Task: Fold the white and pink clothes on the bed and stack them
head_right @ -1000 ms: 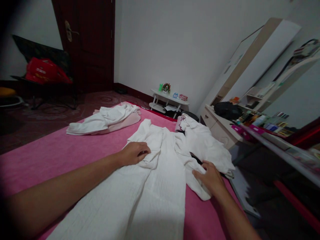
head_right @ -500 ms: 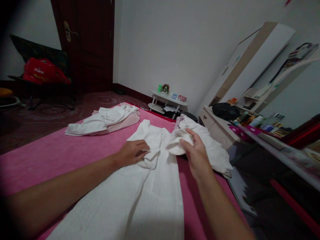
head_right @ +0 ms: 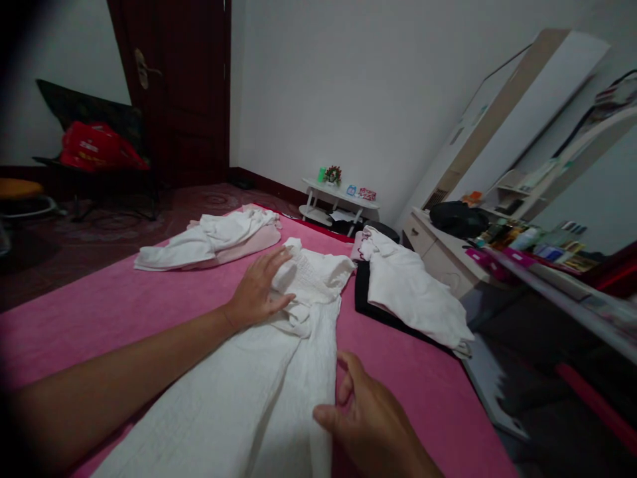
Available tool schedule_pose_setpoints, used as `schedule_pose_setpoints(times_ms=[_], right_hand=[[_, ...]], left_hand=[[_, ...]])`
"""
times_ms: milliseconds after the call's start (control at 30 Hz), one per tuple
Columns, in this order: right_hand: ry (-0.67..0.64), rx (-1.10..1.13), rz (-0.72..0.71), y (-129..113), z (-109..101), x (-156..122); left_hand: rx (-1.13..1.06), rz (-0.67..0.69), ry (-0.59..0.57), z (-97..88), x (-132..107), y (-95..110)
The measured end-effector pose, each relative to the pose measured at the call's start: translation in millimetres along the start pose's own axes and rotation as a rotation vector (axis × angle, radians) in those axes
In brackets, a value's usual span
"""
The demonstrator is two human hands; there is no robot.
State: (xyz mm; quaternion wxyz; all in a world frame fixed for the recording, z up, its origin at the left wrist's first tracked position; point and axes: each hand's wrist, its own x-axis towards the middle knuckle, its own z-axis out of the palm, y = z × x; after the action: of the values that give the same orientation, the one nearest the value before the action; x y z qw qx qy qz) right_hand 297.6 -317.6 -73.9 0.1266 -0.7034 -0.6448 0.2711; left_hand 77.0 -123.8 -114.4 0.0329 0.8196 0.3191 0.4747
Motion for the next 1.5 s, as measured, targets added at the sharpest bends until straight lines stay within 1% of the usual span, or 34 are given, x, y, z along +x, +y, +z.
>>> schedule_pose_setpoints(times_ms=[67, 133, 200, 267, 333, 400, 467, 567, 600, 667, 767, 867, 900, 967, 1033, 1100, 1133, 1167, 1200, 1267, 1300, 1367, 1433, 1500], right_hand=[[-0.081, 0.035, -0.002, -5.2, 12.2, -9.8], [-0.124, 0.009, 0.006, -11.2, 25.1, -15.2], [-0.128, -0.033, 0.009, -13.8, 35.6, -16.4], [-0.099, -0.056, -0.002, -13.3, 41.2, -15.3], [-0.088, -0.040, -0.007, -12.6, 40.9, -14.0], [-0.127, 0.010, 0.005, -14.0, 36.9, -13.8], [-0.182, 0.027, -0.015, -17.5, 33.0, -14.3], [-0.217, -0.087, -0.143, -22.7, 32.4, -14.0], [-0.211, -0.127, -0.182, -24.0, 33.2, -13.3], [-0.175, -0.153, -0.205, -26.5, 33.7, -11.0], [-0.100, -0.054, -0.160, -32.7, 27.5, -7.6], [-0.059, 0.116, -0.120, -42.8, 16.5, -8.0], [-0.044, 0.167, -0.130, -46.3, 14.0, -9.0], [-0.020, 0.246, -0.195, -52.1, 12.7, -11.3], [-0.048, 0.295, -0.275, -55.0, 15.8, -11.9], [-0.094, 0.334, -0.305, -54.3, 19.0, -7.8], [-0.093, 0.353, -0.299, -52.7, 18.8, -2.9], [-0.054, 0.372, -0.286, -50.4, 16.7, 4.3], [0.023, 0.386, -0.273, -47.5, 12.8, 14.2], [0.225, 0.377, -0.283, -39.9, 0.3, 41.8], [0.326, 0.354, -0.305, -35.7, -6.8, 59.1], [0.458, 0.275, -0.372, -27.4, -19.5, 98.5], [0.513, 0.180, -0.407, -21.7, -26.7, 139.4], [0.553, 0.083, -0.404, -20.5, -27.3, 176.7]], left_hand=[[0.005, -0.072, 0.006, 4.6, 2.1, -3.7], [-0.033, -0.165, 0.035, 8.9, 4.4, -8.5], [-0.106, -0.288, 0.054, 12.1, 6.6, -14.1], [-0.188, -0.405, 0.058, 14.2, 8.1, -19.9], [-0.267, -0.462, 0.037, 15.4, 9.0, -25.2], [-0.349, -0.463, -0.007, 16.2, 9.7, -29.1], [-0.435, -0.452, -0.046, 17.4, 11.3, -31.6], [-0.491, -0.443, -0.065, 19.7, 17.1, -33.8], [-0.489, -0.441, -0.071, 20.4, 20.3, -34.4], [-0.480, -0.437, -0.085, 21.1, 29.1, -35.3], [-0.463, -0.409, -0.064, 18.1, 47.8, -34.8], [-0.451, -0.342, -0.026, 7.6, 68.9, -31.6], [-0.452, -0.322, -0.010, 2.7, 74.9, -30.7], [-0.457, -0.298, 0.031, -8.0, 82.6, -30.9], [-0.444, -0.294, 0.052, -18.6, 82.0, -35.5], [-0.399, -0.295, 0.023, -28.1, 72.3, -44.4], [-0.362, -0.294, -0.008, -32.2, 64.5, -49.6], [-0.319, -0.290, -0.042, -35.9, 55.4, -54.6], [-0.279, -0.278, -0.072, -39.1, 45.4, -58.9], [-0.224, -0.227, -0.119, -43.6, 25.6, -63.6], [-0.212, -0.189, -0.138, -45.0, 16.7, -63.7], [-0.214, -0.114, -0.169, -45.9, 2.4, -59.8], [-0.219, -0.064, -0.212, -45.4, -6.4, -53.1], [-0.209, -0.039, -0.254, -44.7, -10.8, -47.2]])
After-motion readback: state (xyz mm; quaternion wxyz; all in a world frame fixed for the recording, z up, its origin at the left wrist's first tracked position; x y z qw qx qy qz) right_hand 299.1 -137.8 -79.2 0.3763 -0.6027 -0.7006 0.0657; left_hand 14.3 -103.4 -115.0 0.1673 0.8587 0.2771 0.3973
